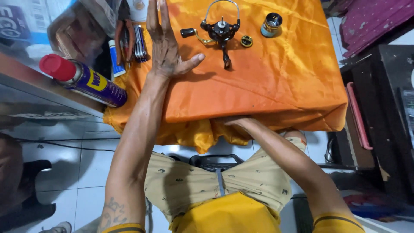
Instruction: Disassembling, cleaning, and reassembling a fishing reel spool and body on a workspace table.
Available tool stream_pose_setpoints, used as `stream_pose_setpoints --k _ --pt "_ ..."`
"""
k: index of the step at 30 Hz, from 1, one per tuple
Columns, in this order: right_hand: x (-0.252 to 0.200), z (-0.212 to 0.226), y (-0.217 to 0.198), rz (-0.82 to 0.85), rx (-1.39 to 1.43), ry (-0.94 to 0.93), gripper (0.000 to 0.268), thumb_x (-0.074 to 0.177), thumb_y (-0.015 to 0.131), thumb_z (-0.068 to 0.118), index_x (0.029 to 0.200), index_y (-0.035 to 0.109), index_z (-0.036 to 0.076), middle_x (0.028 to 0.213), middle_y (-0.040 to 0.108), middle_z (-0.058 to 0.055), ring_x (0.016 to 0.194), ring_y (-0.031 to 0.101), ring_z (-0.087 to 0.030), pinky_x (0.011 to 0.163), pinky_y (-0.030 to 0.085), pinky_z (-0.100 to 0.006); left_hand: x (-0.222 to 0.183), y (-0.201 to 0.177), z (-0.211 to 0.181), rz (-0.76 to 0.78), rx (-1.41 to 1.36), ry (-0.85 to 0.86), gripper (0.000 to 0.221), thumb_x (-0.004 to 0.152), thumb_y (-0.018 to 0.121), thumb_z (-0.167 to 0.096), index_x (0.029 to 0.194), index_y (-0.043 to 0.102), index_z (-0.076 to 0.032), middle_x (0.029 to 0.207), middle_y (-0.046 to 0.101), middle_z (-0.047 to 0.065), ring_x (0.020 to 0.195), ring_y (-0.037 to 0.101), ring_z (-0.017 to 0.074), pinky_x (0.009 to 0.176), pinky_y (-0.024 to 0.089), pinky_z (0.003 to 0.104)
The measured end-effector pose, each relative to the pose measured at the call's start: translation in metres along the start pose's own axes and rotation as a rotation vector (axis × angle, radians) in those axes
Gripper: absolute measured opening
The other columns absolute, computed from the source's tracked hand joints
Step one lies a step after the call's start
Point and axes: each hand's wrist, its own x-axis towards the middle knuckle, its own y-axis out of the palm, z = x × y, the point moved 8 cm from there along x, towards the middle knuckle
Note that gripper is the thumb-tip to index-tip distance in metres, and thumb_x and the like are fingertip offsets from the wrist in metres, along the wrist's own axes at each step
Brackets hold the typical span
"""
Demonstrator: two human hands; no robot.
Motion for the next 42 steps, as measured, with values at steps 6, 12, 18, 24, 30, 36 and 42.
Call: stream_pose_setpoints --k 6,12,18,24,30,36,42 --pt "0.007 0.017 0.001 -0.002 0.028 -0.011 0.041 0.100 0.042 0.042 0.128 0.060 0.019 0.140 0.059 -0.009 0.126 0.054 -0.020 0.110 0.035 -0.038 -0.005 0.008 0.003 0.022 0.031 -0.017 0.126 0.092 0.068 -0.089 0.170 -0.004 -0.023 0.175 -0.010 0.005 0.168 -0.003 0.0238 0.143 0.020 0.053" --pt "0.040 0.048 0.096 0.235 -0.052 -0.075 0.074 0.092 0.058 0.048 0.153 0.044 0.008 0.157 0.048 -0.014 0.140 0.050 -0.032 0.114 0.041 -0.040 -0.008 0.015 0.007 0.073 0.007 -0.030 0.126 0.094 0.075 -0.085 0.170 -0.003 -0.023 0.174 -0.008 0.005 0.167 -0.001 0.0261 0.141 0.019 0.054" --pt "0.058 0.034 0.125 0.302 -0.066 0.255 0.074 0.092 0.053 0.064 0.135 0.062 0.004 0.139 0.061 -0.016 0.124 0.060 -0.034 0.100 0.048 -0.040 -0.011 0.012 0.007 0.055 0.032 -0.037 0.126 0.091 0.073 -0.086 0.170 0.000 -0.022 0.174 -0.005 0.006 0.166 0.005 0.0259 0.140 0.022 0.052" --pt "0.033 0.025 0.115 0.302 0.069 0.378 0.079 0.090 0.050 0.068 0.142 0.052 0.009 0.148 0.049 -0.013 0.133 0.048 -0.033 0.107 0.040 -0.042 -0.015 0.021 0.018 0.042 0.091 -0.005 0.127 0.091 0.075 -0.089 0.168 -0.001 -0.022 0.168 0.001 0.009 0.160 0.012 0.0292 0.133 0.026 0.054" --pt "0.019 0.008 0.117 0.310 0.199 0.475 0.084 0.088 0.047 0.072 0.150 0.043 0.015 0.156 0.037 -0.011 0.142 0.036 -0.032 0.115 0.031 -0.044 -0.016 0.022 0.018 0.066 0.114 0.002 0.123 0.091 0.080 -0.088 0.162 0.009 -0.016 0.161 0.014 0.011 0.150 0.024 0.0321 0.127 0.026 0.053" --pt "-0.008 -0.014 0.091 0.285 0.325 0.584 0.091 0.087 0.044 0.077 0.157 0.034 0.021 0.165 0.024 -0.009 0.151 0.025 -0.031 0.123 0.023 -0.046 -0.017 0.024 0.015 0.054 0.063 -0.018 0.123 0.091 0.076 -0.087 0.166 0.005 -0.020 0.166 0.007 0.009 0.159 0.014 0.0293 0.135 0.024 0.054" --pt "-0.038 -0.041 0.070 0.248 0.451 0.687 0.098 0.085 0.041 0.081 0.164 0.024 0.026 0.173 0.012 -0.007 0.160 0.013 -0.031 0.130 0.015 -0.048 -0.012 0.020 0.009 0.068 0.049 -0.011 0.122 0.093 0.069 -0.089 0.169 0.001 -0.022 0.172 0.000 0.008 0.164 0.010 0.0269 0.136 0.025 0.052"
